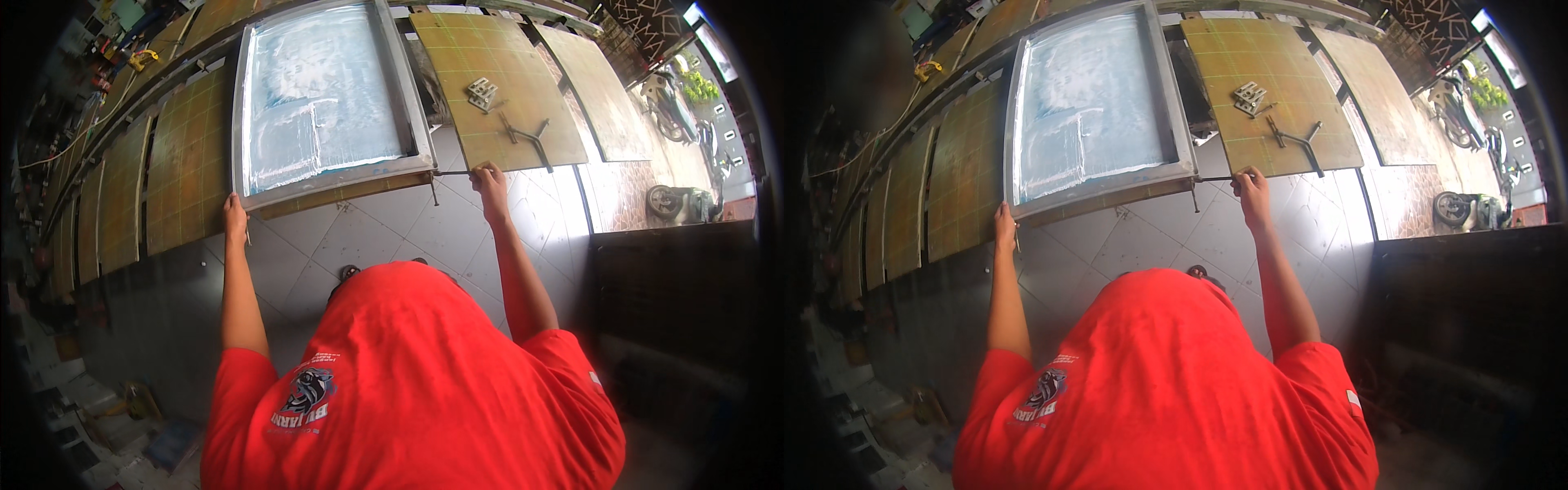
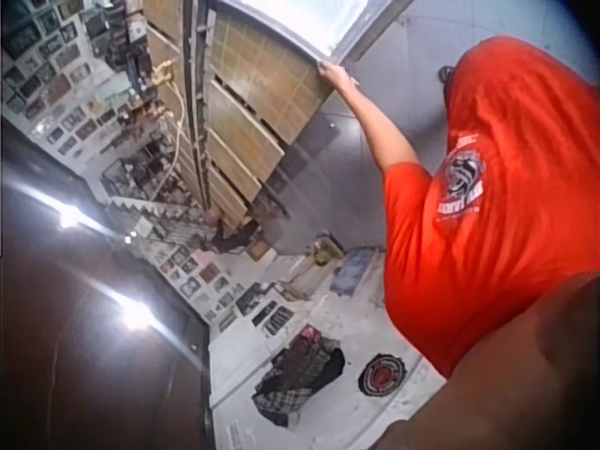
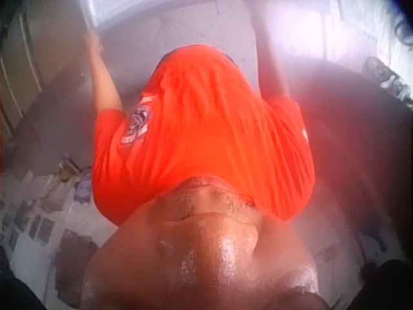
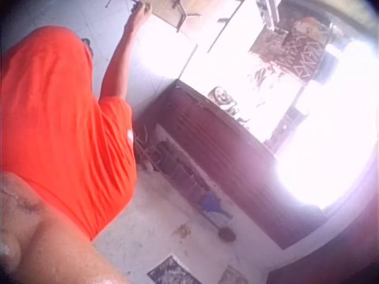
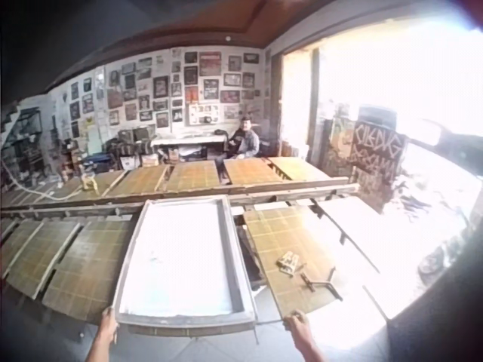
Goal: The person loosens a bolt on a screen frame using a wrench, replaces the existing screen with a different one from a stack, and then tightens the bolt on the new screen using the wrench.
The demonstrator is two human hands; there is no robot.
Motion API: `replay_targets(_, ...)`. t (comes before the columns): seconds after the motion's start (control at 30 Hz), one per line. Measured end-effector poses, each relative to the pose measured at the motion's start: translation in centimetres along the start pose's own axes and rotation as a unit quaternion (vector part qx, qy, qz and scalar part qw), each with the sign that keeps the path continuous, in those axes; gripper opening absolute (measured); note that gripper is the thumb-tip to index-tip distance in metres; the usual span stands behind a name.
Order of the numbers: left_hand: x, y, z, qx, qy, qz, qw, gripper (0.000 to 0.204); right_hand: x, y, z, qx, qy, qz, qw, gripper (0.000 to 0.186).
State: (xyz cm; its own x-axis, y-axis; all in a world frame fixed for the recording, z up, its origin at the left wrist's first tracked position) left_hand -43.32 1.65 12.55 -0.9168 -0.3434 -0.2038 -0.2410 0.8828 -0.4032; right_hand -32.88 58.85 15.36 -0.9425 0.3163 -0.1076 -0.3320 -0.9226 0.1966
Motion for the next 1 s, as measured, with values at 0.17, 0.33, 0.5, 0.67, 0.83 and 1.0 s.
replay_targets(0.17,-0.8,1.7,-1.7,0.038,-0.013,-0.003,0.999,0.051,0.4,-0.2,0.2,-0.043,-0.021,-0.003,0.999,0.011)
replay_targets(0.33,0.2,2.0,0.9,0.025,0.006,0.001,1.000,0.050,0.7,-0.3,1.4,-0.068,-0.027,-0.008,0.997,0.010)
replay_targets(0.5,-0.2,1.4,2.3,0.030,0.027,-0.005,0.999,0.051,1.4,-0.5,2.0,-0.085,-0.011,-0.002,0.996,0.011)
replay_targets(0.67,-0.6,1.0,2.3,0.049,0.003,0.021,0.999,0.054,1.9,-0.6,2.0,-0.173,-0.026,-0.031,0.984,0.017)
replay_targets(0.83,-0.8,1.0,2.1,-0.054,-0.094,0.047,0.993,0.066,1.5,0.9,1.1,-0.037,0.022,-0.139,0.989,0.023)
replay_targets(1.0,2.1,0.2,1.3,-0.105,-0.066,0.150,0.981,0.084,3.0,2.7,-0.1,0.333,0.056,-0.181,0.924,0.035)
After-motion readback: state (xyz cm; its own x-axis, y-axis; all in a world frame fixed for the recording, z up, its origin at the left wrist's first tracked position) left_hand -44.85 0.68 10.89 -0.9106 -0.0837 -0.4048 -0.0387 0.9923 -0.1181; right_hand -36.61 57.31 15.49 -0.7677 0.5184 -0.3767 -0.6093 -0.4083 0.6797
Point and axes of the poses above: each hand's wrist, its own x-axis towards the middle knuckle, its own y-axis out of the palm, z = x × y, the point moved 4 cm from there along x, towards the middle knuckle, and after that the axes turned 5 degrees about z, right-handed, at the moved point
